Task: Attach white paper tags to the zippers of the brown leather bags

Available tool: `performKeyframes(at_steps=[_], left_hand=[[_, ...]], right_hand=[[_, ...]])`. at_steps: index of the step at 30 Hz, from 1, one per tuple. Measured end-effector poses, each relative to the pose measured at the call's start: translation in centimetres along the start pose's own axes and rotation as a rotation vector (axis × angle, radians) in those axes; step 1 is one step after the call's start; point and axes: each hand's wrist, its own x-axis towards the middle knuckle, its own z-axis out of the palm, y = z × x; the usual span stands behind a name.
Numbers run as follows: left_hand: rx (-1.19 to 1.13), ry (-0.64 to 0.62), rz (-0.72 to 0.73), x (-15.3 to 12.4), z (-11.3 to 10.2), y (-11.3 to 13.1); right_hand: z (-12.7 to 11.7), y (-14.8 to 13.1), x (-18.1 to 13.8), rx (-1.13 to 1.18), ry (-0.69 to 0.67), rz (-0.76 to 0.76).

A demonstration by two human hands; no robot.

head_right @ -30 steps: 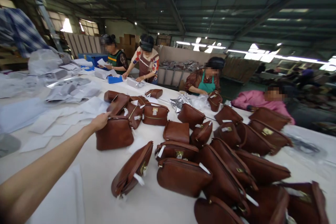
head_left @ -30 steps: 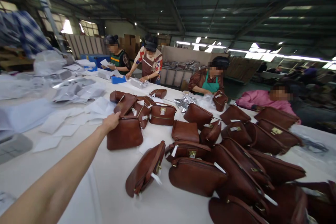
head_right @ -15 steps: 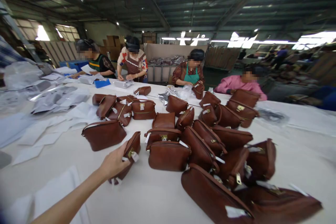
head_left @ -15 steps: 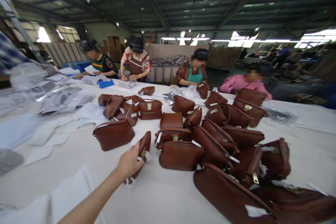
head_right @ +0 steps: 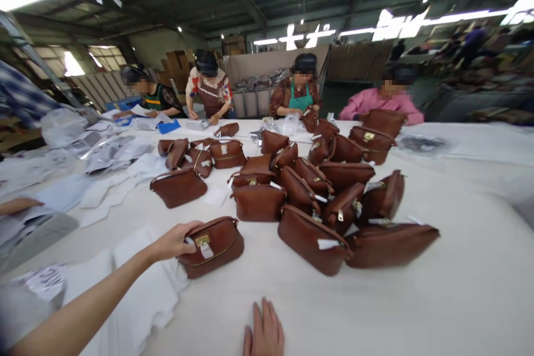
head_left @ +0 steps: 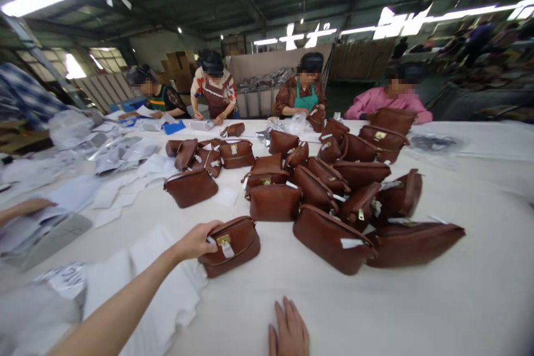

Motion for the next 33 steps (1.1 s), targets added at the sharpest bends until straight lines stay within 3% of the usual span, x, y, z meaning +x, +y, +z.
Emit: performKeyframes(at_steps=[3,7,11,17,20,22,25,30,33], left_hand=[[-0.001,-0.111,0.046,-0.8,2.9,2.7],[0.024,-0.227,0.098,-2.1,6.5,5.6],[0.104,-0.257,0.146,-3.9,8.7,7.5],[0.304,-0.105,0.108,-6.4,9.9,8.9],[0.399,0.063,0.107,-8.1,10.6,10.0],[0.342,0.207,0.012,-10.0,11.8,10.7],[0.206,0.251,-0.181,-14.0,15.2,10.8],[0.134,-0.035,-0.354,-20.9,23.3,9.0],[0.114,-0.131,-0.444,-22.9,27.3,8.3]], right_hand=[[-1.3,0.0,-0.3,-0.167,0.070,-0.257],[-4.8,0.5,-1.1,-0.200,-0.087,-0.272],[-8.5,-0.4,-4.4,-0.277,-0.252,-0.293],[-9.3,-3.0,-11.4,-0.413,-0.468,-0.313],[-8.7,-3.6,-12.9,-0.475,-0.522,-0.288],[-8.5,-3.8,-13.1,-0.502,-0.549,-0.276],[-8.3,-4.4,-12.8,-0.538,-0.571,-0.244],[-7.2,-5.6,-12.0,-0.607,-0.592,-0.190],[-6.7,-6.0,-11.8,-0.626,-0.605,-0.167]])
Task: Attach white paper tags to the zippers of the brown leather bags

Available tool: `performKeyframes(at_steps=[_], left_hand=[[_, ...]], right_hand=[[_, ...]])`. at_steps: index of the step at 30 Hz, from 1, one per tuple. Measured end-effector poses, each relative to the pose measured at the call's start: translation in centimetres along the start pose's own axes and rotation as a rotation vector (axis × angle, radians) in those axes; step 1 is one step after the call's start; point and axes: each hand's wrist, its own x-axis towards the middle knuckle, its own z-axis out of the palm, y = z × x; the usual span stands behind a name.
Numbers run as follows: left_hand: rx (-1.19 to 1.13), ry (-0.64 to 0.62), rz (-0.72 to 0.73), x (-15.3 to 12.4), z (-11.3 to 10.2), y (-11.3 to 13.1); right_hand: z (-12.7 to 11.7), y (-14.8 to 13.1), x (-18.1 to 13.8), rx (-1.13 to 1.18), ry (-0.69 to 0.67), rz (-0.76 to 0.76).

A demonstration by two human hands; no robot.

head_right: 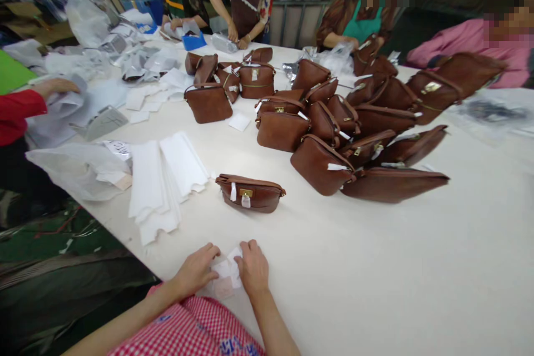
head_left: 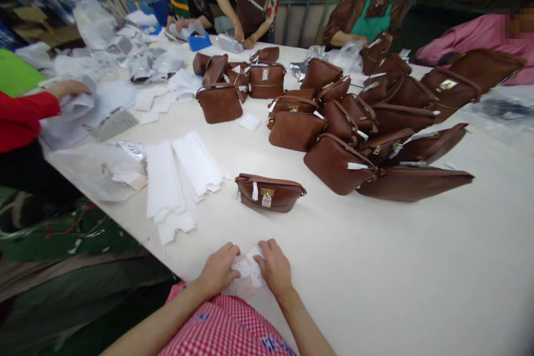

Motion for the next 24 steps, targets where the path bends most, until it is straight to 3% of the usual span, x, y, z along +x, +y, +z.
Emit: performKeyframes(at_steps=[4,9,18,24], left_hand=[[-0.013,-0.045,-0.083,0.1,3.0,0.4],[-0.090,-0.050,-0.150,0.7,3.4,0.8],[-0.476,-0.037,-0.199,-0.3,0.4,-1.5],[-0.769,0.004,-0.168,-2.1,-3.9,-2.7]], right_hand=[[-0.5,0.4,-0.3,0.019,-0.031,-0.043],[-0.9,0.9,-0.7,0.031,-0.077,-0.108],[0.2,1.8,-0.3,0.153,-0.030,-0.061],[-0.1,2.1,-0.4,0.365,0.025,-0.033]])
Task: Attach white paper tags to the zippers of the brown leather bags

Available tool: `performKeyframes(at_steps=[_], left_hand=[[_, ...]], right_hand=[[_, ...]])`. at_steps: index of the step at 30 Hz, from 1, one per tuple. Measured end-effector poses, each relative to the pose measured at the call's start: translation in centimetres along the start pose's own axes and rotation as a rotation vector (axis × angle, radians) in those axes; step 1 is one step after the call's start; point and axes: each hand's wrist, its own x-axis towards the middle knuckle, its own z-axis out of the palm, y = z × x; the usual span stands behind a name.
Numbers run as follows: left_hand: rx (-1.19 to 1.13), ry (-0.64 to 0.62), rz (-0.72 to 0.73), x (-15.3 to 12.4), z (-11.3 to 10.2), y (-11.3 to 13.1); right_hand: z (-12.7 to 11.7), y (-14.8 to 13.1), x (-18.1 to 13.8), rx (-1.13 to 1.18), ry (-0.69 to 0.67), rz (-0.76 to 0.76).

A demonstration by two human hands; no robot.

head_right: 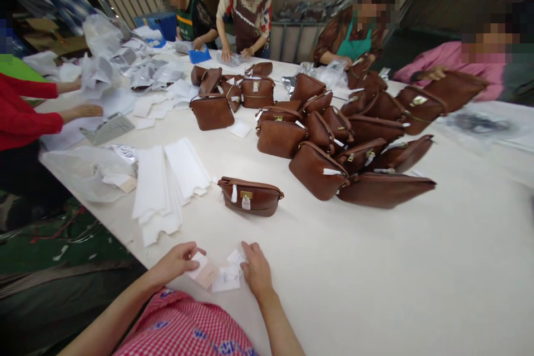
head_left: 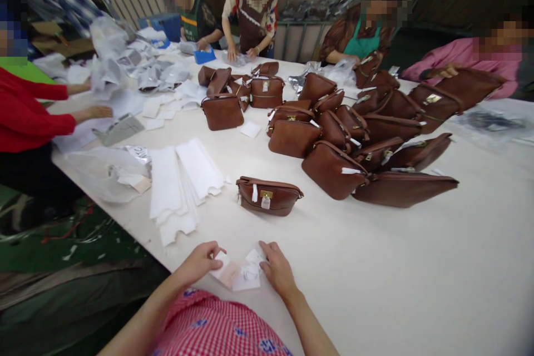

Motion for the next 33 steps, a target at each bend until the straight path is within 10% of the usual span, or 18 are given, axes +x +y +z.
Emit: performKeyframes(at_steps=[6,12,21,33], left_hand=[[-0.148,-0.037,0.097,-2.0,-1.1,3.6],[0.127,0.027,0.181,-2.5,1.4,7.0],[0.124,-0.097,0.112,-1.4,5.8,9.5],[0.020,-0.353,0.075,3.4,7.4,12.1]], right_hand=[[-1.9,-3.2,-1.3,0.291,-0.012,0.032],[-2.7,-8.0,-2.4,1.061,-0.338,0.227],[-5.4,-7.0,-0.5,1.798,0.132,0.435],[-11.9,-3.6,0.4,1.626,0.352,0.282]])
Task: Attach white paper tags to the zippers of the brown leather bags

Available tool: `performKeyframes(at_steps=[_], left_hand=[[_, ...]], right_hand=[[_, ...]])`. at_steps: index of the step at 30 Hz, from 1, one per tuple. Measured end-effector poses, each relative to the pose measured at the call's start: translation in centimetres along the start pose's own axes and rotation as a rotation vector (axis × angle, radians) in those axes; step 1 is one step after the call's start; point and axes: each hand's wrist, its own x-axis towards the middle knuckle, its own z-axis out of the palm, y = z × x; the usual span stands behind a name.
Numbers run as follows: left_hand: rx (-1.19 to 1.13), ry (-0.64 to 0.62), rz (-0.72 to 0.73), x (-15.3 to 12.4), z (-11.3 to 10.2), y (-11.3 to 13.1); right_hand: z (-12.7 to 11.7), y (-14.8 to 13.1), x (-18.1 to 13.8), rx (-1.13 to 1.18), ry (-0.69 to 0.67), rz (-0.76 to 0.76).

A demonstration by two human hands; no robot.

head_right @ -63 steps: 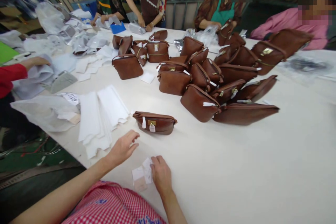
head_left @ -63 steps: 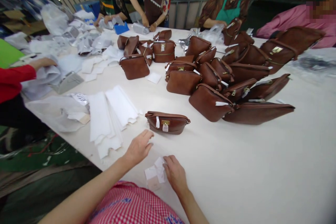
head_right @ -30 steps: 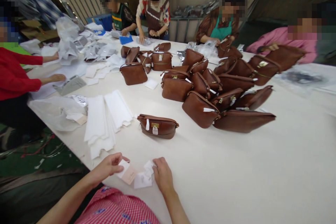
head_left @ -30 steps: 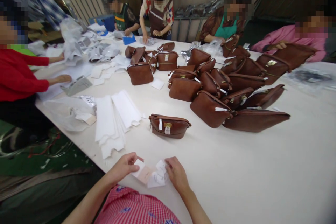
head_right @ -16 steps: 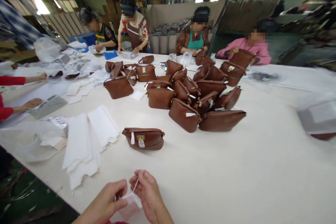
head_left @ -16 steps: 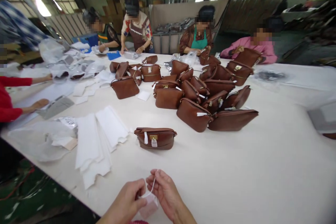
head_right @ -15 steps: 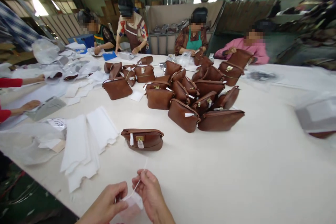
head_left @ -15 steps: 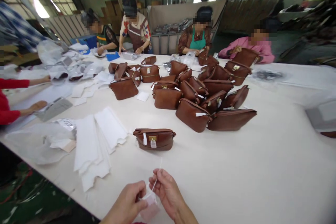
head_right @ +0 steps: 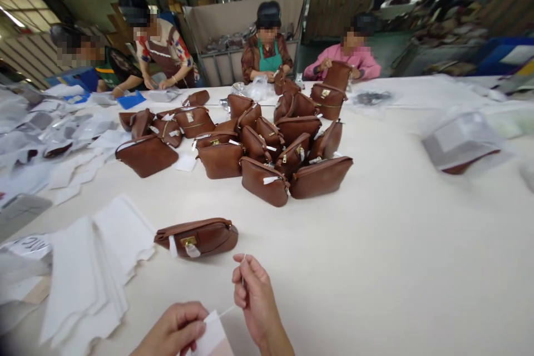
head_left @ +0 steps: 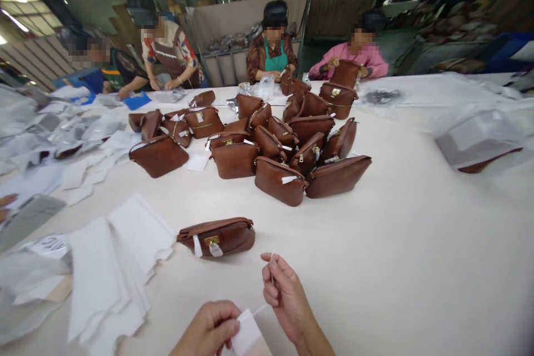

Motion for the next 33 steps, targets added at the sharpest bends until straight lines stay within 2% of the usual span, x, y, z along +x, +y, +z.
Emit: performKeyframes(at_steps=[5,8,10,13,15,18,20,22,26,29,31,33], left_hand=[[0.291,0.158,0.065,3.6,0.2,2.2],[0.353,0.203,0.066,6.2,0.6,4.1],[0.368,0.227,0.069,7.8,0.8,5.2],[0.338,0.277,0.105,9.7,0.8,6.5],[0.200,0.202,0.064,10.6,0.8,6.9],[-0.045,-0.018,-0.099,11.4,0.7,7.1],[-0.053,-0.081,-0.149,11.6,0.6,7.1],[0.180,-0.021,-0.050,11.4,0.4,7.3],[0.859,0.191,0.424,10.1,-0.1,8.5],[1.034,0.275,0.657,9.3,-0.6,10.1],[1.104,0.352,0.714,9.2,-1.1,11.3],[1.189,0.437,0.723,9.5,-1.9,12.2]], right_hand=[[-0.7,-1.7,2.7,-0.414,-0.006,-0.149],[-1.2,-2.8,4.7,-0.615,-0.023,-0.254],[-1.5,-3.4,5.7,-0.658,-0.035,-0.242],[-2.1,-4.0,6.7,-0.585,-0.033,-0.143],[-2.7,-4.3,7.1,-0.511,-0.027,-0.122],[-3.8,-5.0,7.2,-0.434,-0.025,-0.092],[-4.2,-5.6,7.3,-0.396,-0.033,-0.061],[-4.3,-6.3,7.2,-0.366,-0.068,-0.041],[-3.5,-7.2,6.6,-0.346,-0.182,0.008],[-2.6,-7.1,6.2,-0.354,-0.280,0.089],[-2.2,-6.8,6.3,-0.375,-0.311,0.089],[-1.9,-6.5,6.8,-0.414,-0.281,0.048]])
